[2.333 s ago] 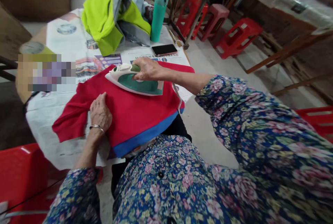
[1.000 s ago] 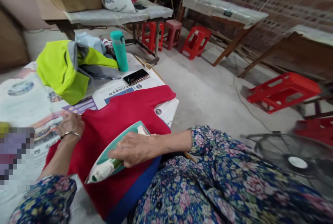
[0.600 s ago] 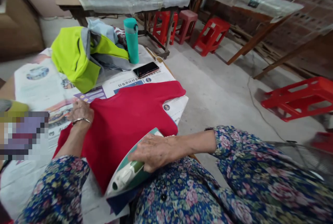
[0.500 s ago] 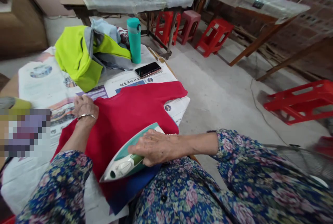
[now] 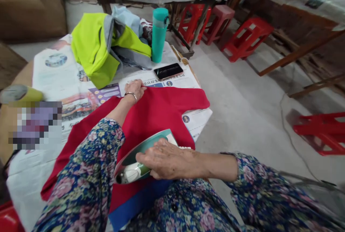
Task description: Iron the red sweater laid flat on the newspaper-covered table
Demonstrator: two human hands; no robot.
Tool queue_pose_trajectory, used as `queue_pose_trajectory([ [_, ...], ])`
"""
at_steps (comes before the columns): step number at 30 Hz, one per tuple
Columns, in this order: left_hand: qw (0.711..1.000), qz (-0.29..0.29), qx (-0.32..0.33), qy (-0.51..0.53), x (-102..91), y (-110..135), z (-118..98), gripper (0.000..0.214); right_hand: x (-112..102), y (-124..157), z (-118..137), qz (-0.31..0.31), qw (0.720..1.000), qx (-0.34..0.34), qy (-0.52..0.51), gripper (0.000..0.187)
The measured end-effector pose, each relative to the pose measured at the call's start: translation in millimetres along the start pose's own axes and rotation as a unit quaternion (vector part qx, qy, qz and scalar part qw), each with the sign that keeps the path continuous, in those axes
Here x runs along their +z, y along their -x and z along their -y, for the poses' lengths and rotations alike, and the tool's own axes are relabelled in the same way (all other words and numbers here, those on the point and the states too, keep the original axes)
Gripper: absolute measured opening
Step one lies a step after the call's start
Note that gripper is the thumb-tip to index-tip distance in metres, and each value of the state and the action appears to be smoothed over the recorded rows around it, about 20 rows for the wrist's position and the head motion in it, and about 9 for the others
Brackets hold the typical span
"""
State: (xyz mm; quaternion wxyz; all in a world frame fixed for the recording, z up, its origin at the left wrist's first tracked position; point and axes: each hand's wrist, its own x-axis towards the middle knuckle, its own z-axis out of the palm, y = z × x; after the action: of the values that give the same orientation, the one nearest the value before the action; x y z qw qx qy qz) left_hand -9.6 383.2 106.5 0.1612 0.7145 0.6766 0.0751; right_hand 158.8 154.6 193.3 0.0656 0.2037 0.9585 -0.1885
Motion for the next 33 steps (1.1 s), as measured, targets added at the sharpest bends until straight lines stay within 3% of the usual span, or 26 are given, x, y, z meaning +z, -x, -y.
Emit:
queue_pose_trajectory([
  [7,1.0,-0.011,0.0,-0.014,5.7,-5,-13,0.027,5,-1,-16,-0.051,0.999,-0.013,0.012,0.027],
  [12,1.0,-0.024,-0.002,-0.019,-1.3,10,-8,0.033,5,-3,-20,-0.017,1.0,0.002,0.002,0.028],
  [15,0.999,-0.033,0.01,-0.022,-8.0,40,15,0.044,-1,-9,-19,-0.004,0.999,0.027,-0.019,0.027],
  [20,0.996,-0.048,0.041,-0.057,-10.9,122,85,0.053,-13,-20,-19,0.022,0.997,0.06,-0.031,0.033],
  [25,0.995,-0.046,-0.03,-0.085,-1.1,196,132,0.061,-11,-24,-21,0.038,0.996,0.085,-0.005,0.042],
  [28,0.992,-0.052,-0.081,-0.085,2.9,211,143,0.065,-12,-21,-15,0.056,0.996,0.067,0.006,0.042],
  [33,0.989,-0.083,-0.103,-0.063,1.8,208,145,0.064,-17,-9,-2,0.064,0.997,0.048,0.019,0.033],
])
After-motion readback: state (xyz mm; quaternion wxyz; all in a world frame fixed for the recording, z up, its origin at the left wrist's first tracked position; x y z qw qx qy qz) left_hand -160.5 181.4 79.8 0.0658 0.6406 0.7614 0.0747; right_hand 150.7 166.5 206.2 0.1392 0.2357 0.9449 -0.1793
